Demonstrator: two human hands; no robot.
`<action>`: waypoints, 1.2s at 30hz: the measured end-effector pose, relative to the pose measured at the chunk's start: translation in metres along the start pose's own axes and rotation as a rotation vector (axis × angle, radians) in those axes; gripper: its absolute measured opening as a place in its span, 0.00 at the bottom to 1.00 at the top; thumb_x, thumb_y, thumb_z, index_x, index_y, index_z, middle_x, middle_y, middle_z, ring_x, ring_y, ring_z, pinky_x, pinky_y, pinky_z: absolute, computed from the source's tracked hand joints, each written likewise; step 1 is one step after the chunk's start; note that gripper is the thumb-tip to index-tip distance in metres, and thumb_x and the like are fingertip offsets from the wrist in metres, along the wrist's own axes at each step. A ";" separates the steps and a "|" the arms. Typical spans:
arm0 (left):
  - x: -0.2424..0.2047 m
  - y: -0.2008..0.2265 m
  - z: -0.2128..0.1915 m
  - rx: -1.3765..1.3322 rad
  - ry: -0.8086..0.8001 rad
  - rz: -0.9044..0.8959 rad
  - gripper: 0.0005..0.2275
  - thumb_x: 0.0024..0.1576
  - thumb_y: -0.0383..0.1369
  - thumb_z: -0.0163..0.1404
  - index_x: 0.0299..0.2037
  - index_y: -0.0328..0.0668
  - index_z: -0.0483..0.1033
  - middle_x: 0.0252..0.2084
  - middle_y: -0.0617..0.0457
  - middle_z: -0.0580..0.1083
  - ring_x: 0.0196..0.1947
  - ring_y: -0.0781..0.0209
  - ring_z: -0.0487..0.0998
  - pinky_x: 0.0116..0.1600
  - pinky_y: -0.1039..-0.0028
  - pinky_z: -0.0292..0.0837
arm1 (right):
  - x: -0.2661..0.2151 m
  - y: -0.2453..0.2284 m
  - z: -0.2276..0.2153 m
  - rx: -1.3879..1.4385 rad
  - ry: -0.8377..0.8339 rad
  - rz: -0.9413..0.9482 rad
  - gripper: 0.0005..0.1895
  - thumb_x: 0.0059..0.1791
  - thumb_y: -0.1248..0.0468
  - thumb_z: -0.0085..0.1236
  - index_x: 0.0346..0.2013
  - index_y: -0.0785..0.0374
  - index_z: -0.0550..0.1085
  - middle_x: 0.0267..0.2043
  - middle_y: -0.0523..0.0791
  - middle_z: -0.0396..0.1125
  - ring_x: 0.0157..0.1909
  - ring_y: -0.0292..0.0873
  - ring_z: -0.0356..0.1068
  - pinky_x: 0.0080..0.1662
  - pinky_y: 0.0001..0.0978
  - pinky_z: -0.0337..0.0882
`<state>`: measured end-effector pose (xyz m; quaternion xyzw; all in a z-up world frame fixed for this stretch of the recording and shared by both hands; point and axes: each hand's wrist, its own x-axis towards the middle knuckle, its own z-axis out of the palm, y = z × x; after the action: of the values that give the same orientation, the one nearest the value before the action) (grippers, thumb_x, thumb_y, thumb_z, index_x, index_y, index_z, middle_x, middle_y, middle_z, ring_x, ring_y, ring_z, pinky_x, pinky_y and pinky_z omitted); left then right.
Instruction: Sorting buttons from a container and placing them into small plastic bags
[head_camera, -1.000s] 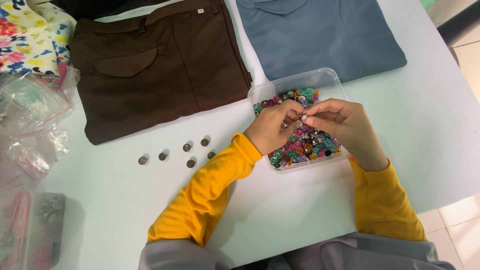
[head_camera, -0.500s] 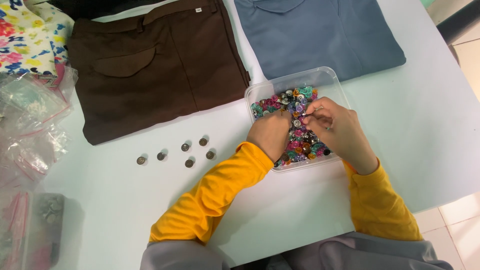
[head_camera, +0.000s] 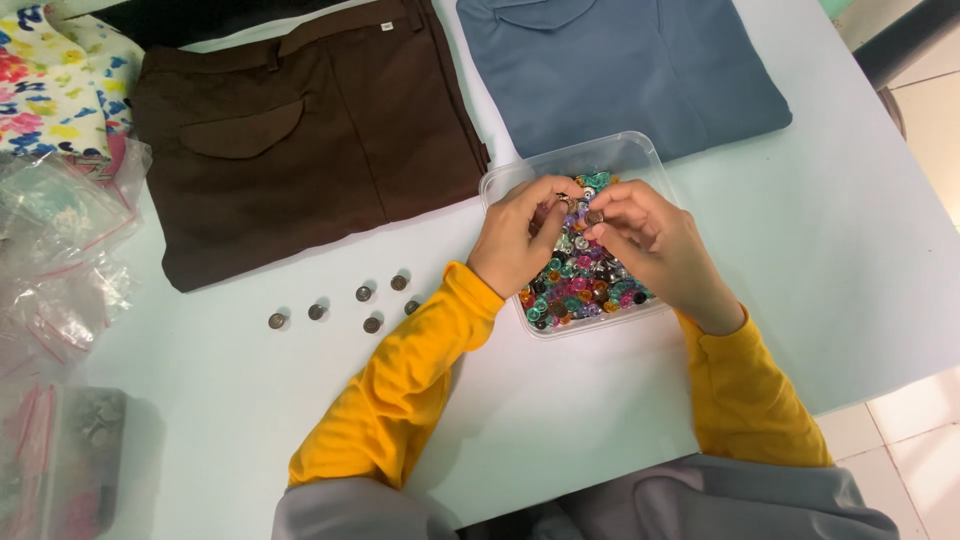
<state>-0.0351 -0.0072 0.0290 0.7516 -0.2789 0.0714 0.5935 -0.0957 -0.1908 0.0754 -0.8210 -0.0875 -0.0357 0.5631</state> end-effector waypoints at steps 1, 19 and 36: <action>-0.001 0.000 0.000 0.001 0.002 0.001 0.10 0.60 0.22 0.49 0.48 0.47 0.78 0.26 0.53 0.72 0.27 0.61 0.77 0.32 0.74 0.76 | 0.000 0.001 0.000 -0.001 -0.001 -0.002 0.12 0.52 0.75 0.54 0.51 0.68 0.72 0.39 0.55 0.74 0.42 0.45 0.76 0.46 0.37 0.77; -0.131 0.029 -0.195 0.166 0.226 -0.001 0.11 0.52 0.20 0.59 0.44 0.40 0.83 0.25 0.50 0.75 0.24 0.61 0.75 0.33 0.74 0.75 | -0.032 -0.080 0.095 -0.286 0.111 -0.432 0.04 0.47 0.68 0.70 0.36 0.61 0.82 0.31 0.46 0.78 0.37 0.46 0.79 0.40 0.33 0.76; -0.244 -0.060 -0.270 0.685 0.141 -0.249 0.12 0.56 0.38 0.57 0.48 0.50 0.78 0.39 0.51 0.73 0.39 0.51 0.80 0.46 0.66 0.78 | -0.013 -0.048 0.297 -0.583 0.079 -0.971 0.03 0.51 0.61 0.60 0.33 0.49 0.75 0.34 0.35 0.70 0.38 0.36 0.70 0.50 0.37 0.57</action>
<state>-0.1482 0.3341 -0.0526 0.9280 -0.1037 0.1392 0.3296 -0.1293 0.1015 0.0096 -0.8062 -0.4202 -0.3439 0.2349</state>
